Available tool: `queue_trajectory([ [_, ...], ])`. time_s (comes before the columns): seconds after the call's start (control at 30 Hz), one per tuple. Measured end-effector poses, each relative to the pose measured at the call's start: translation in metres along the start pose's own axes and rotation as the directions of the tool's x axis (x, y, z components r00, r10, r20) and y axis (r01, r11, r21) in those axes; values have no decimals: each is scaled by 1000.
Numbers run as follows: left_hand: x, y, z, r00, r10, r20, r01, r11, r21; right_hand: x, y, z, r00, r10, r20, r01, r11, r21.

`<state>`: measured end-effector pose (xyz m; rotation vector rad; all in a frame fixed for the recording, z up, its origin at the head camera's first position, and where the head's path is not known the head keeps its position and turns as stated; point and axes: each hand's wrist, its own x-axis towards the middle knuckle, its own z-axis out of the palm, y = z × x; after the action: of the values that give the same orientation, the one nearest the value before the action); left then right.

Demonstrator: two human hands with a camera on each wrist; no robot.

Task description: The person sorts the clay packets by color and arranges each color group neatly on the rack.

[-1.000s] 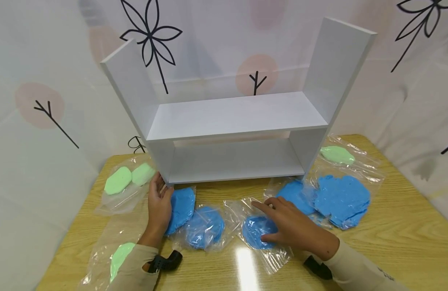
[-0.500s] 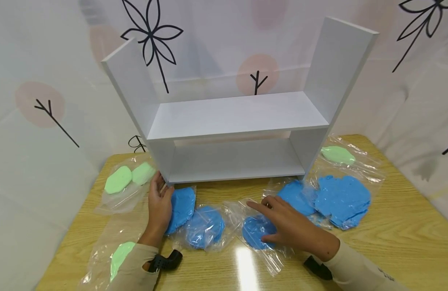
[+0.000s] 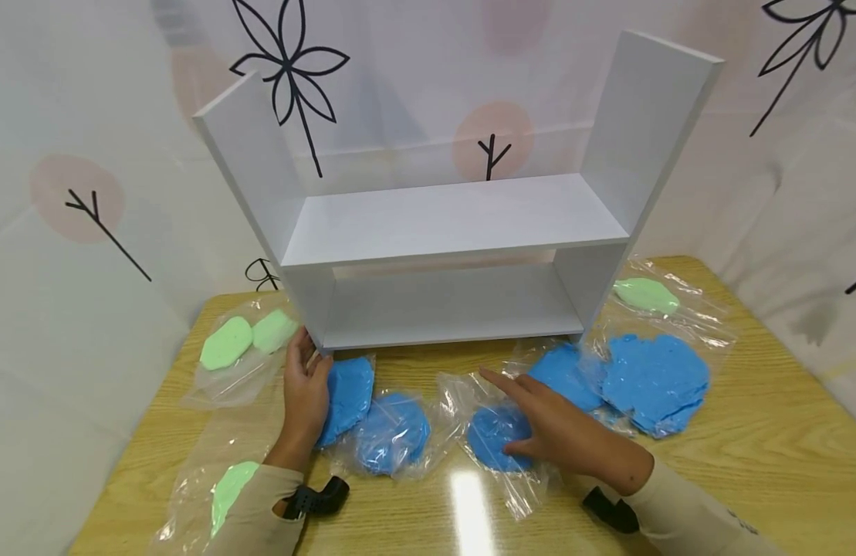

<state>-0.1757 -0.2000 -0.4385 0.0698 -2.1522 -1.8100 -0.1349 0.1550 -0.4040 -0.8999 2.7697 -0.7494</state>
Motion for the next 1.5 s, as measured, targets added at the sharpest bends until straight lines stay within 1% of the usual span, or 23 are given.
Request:
queue_trajectory([
  [0.13, 1, -2, 0, 1000, -9, -9, 9, 1000, 9, -1, 1, -4, 1000, -19, 4, 19, 1000, -1],
  [0.2, 1, -3, 0, 1000, -8, -12, 8, 1000, 11, -1, 1, -5, 1000, -16, 8, 16, 1000, 15],
  [0.37, 1, -1, 0, 1000, -1, -3, 1, 1000, 0, 0, 5, -7, 1000, -6, 8, 5, 992, 123],
  [0.53, 1, -1, 0, 1000, 5, -1, -5, 1000, -4, 1, 11, -8, 1000, -23, 8, 21, 969, 248],
  [0.67, 1, 0, 0, 1000, 5, -2, -5, 1000, -3, 2, 15, -10, 999, -28, 21, 20, 941, 337],
  [0.73, 1, 1, 0, 1000, 3, -2, -3, 1000, -3, 4, 16, -11, 1000, -14, 18, 7, 934, 357],
  [0.8, 1, 2, 0, 1000, 0, -1, 0, 1000, -6, 5, 17, -12, 1000, 18, 18, -23, 926, 378],
  [0.97, 0, 2, 1, 1000, 0, -1, 0, 1000, -11, 5, 20, -15, 996, 89, 25, -92, 921, 380],
  [1.03, 1, 0, 1, 1000, -3, 0, 3, 1000, -10, 4, 20, -16, 995, 96, 27, -99, 922, 375],
  [1.27, -3, -5, -1, 999, -29, -27, 30, 999, 38, 5, 23, -14, 993, 109, 38, -115, 923, 366],
  [1.33, -3, -6, -1, 999, -19, -30, 20, 999, 39, 4, 23, -15, 991, 127, 30, -129, 923, 363],
  [1.43, -1, -5, 0, 1000, 1, -22, 0, 999, 35, 3, 25, -19, 986, 166, 5, -156, 913, 378],
  [1.5, 0, -3, 1, 1000, 10, -14, -9, 999, 33, 3, 25, -21, 984, 175, -24, -151, 907, 392],
])
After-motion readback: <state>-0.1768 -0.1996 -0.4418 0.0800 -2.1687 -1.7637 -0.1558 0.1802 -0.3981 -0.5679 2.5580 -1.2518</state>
